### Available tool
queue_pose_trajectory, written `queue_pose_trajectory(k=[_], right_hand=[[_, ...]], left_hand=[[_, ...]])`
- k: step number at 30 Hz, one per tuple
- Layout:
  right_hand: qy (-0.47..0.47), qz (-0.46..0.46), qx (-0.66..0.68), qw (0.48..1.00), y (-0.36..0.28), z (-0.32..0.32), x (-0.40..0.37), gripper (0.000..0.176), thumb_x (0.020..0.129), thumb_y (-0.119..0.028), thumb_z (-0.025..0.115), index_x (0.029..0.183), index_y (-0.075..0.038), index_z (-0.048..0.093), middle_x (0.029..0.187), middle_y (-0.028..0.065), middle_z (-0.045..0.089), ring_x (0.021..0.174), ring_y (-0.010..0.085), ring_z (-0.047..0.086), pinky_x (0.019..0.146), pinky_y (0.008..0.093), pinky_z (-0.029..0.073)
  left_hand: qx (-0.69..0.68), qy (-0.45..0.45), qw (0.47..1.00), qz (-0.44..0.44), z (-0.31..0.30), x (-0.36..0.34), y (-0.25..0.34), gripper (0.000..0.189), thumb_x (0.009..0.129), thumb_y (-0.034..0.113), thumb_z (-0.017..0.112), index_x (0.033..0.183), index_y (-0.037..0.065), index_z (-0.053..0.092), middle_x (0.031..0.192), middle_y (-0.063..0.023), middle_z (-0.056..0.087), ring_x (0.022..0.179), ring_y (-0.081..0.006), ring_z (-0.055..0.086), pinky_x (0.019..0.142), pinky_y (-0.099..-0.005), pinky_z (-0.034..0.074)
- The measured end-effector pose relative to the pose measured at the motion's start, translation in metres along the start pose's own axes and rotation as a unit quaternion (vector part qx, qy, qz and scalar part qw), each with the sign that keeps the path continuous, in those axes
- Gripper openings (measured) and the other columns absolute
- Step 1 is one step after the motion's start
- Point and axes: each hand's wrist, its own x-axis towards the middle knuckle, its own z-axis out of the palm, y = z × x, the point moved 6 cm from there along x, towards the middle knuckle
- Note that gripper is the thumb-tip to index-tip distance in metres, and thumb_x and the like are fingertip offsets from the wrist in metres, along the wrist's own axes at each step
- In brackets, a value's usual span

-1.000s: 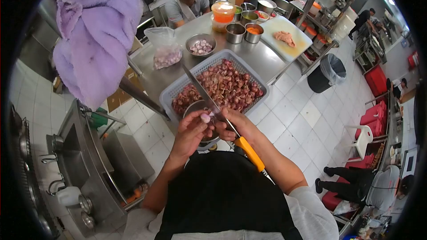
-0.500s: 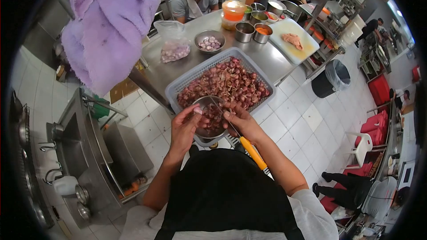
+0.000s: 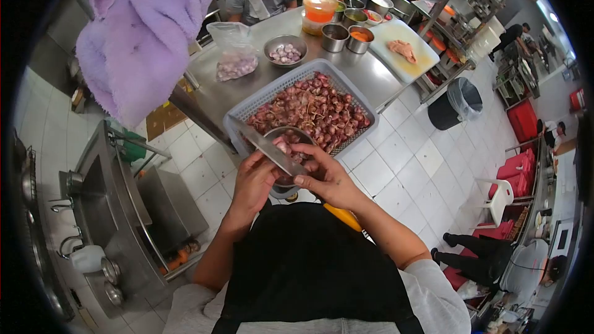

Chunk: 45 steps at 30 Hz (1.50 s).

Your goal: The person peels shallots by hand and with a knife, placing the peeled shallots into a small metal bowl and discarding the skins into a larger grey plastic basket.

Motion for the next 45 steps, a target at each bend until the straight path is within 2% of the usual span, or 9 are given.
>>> queue_pose_trajectory(k=[5, 15, 17, 20, 23, 24, 30, 43, 45], right_hand=[[0.001, -0.061, -0.020, 0.998, -0.018, 0.010, -0.003, 0.060, 0.089, -0.007, 0.069, 0.142, -0.010, 0.041, 0.084, -0.0030, 0.055, 0.081, 0.0051, 0.051, 0.074, 0.0222, 0.040], [-0.007, -0.047, -0.100, 0.994, -0.019, 0.006, -0.003, 0.052, 0.091, -0.006, 0.067, 0.139, -0.008, 0.047, 0.083, -0.0020, 0.057, 0.077, 0.0055, 0.051, 0.069, 0.0218, 0.040], [-0.010, -0.080, -0.028, 0.996, -0.011, 0.003, 0.001, 0.047, 0.092, -0.009, 0.067, 0.136, -0.007, 0.049, 0.093, 0.0028, 0.064, 0.080, 0.0069, 0.057, 0.069, 0.0219, 0.045], [-0.047, -0.005, 0.122, 0.991, -0.017, 0.001, -0.001, 0.042, 0.096, -0.014, 0.061, 0.136, -0.008, 0.050, 0.091, 0.0026, 0.063, 0.071, 0.0085, 0.057, 0.061, 0.0231, 0.046], [-0.080, 0.019, 0.154, 0.985, -0.016, -0.004, 0.000, 0.040, 0.099, -0.021, 0.056, 0.136, -0.010, 0.049, 0.086, 0.0021, 0.060, 0.060, 0.0090, 0.052, 0.051, 0.0238, 0.041], [-0.064, 0.009, 0.153, 0.986, -0.019, -0.002, 0.000, 0.040, 0.099, -0.026, 0.055, 0.136, -0.010, 0.049, 0.076, 0.0011, 0.055, 0.054, 0.0081, 0.046, 0.047, 0.0229, 0.036], [-0.045, 0.024, 0.170, 0.984, -0.018, -0.007, -0.003, 0.040, 0.099, -0.026, 0.056, 0.136, -0.012, 0.049, 0.067, -0.0009, 0.049, 0.053, 0.0074, 0.046, 0.048, 0.0222, 0.035], [-0.067, 0.056, 0.154, 0.984, -0.017, -0.001, -0.007, 0.041, 0.099, -0.026, 0.056, 0.137, -0.013, 0.049, 0.069, -0.0010, 0.049, 0.054, 0.0071, 0.045, 0.048, 0.0222, 0.035], [-0.044, 0.069, 0.236, 0.968, -0.015, -0.004, -0.009, 0.042, 0.099, -0.028, 0.056, 0.137, -0.013, 0.048, 0.065, -0.0007, 0.048, 0.052, 0.0072, 0.043, 0.048, 0.0223, 0.034]], left_hand=[[-0.021, -0.009, 1.000, -0.005, 0.007, -0.003, -0.001, 0.040, 0.096, 0.005, 0.056, 0.135, -0.005, 0.048, 0.125, -0.0100, 0.060, 0.115, -0.0177, 0.057, 0.104, -0.0351, 0.044], [0.007, -0.021, 0.999, 0.045, 0.011, -0.007, 0.008, 0.035, 0.097, 0.003, 0.055, 0.130, -0.006, 0.052, 0.126, -0.0118, 0.059, 0.115, -0.0178, 0.058, 0.103, -0.0339, 0.044], [0.015, -0.005, 0.999, 0.039, 0.011, -0.008, 0.009, 0.034, 0.097, 0.006, 0.054, 0.129, -0.005, 0.053, 0.120, -0.0116, 0.062, 0.111, -0.0189, 0.060, 0.099, -0.0345, 0.047], [0.003, -0.052, 0.998, 0.019, 0.012, -0.008, 0.008, 0.034, 0.098, 0.007, 0.053, 0.129, -0.005, 0.053, 0.116, -0.0119, 0.063, 0.106, -0.0200, 0.061, 0.090, -0.0345, 0.050], [0.000, -0.064, 0.998, 0.017, 0.019, -0.007, 0.008, 0.036, 0.097, 0.008, 0.053, 0.131, -0.004, 0.051, 0.116, -0.0116, 0.062, 0.100, -0.0200, 0.060, 0.080, -0.0335, 0.049], [0.001, -0.064, 0.998, 0.017, 0.018, -0.006, 0.008, 0.036, 0.097, 0.008, 0.053, 0.131, -0.004, 0.051, 0.116, -0.0116, 0.062, 0.100, -0.0200, 0.060, 0.080, -0.0335, 0.049], [-0.032, -0.070, 0.997, -0.006, 0.020, -0.006, 0.007, 0.031, 0.098, 0.007, 0.053, 0.127, -0.002, 0.056, 0.110, -0.0108, 0.064, 0.096, -0.0177, 0.060, 0.080, -0.0314, 0.048], [0.006, -0.025, 1.000, 0.007, 0.018, -0.002, 0.001, 0.024, 0.096, 0.007, 0.056, 0.118, -0.002, 0.059, 0.104, -0.0102, 0.065, 0.089, -0.0172, 0.061, 0.076, -0.0311, 0.049], [0.002, -0.033, 0.999, 0.008, 0.020, -0.003, 0.003, 0.024, 0.097, 0.008, 0.056, 0.118, -0.003, 0.059, 0.102, -0.0109, 0.066, 0.088, -0.0167, 0.062, 0.076, -0.0304, 0.050]])
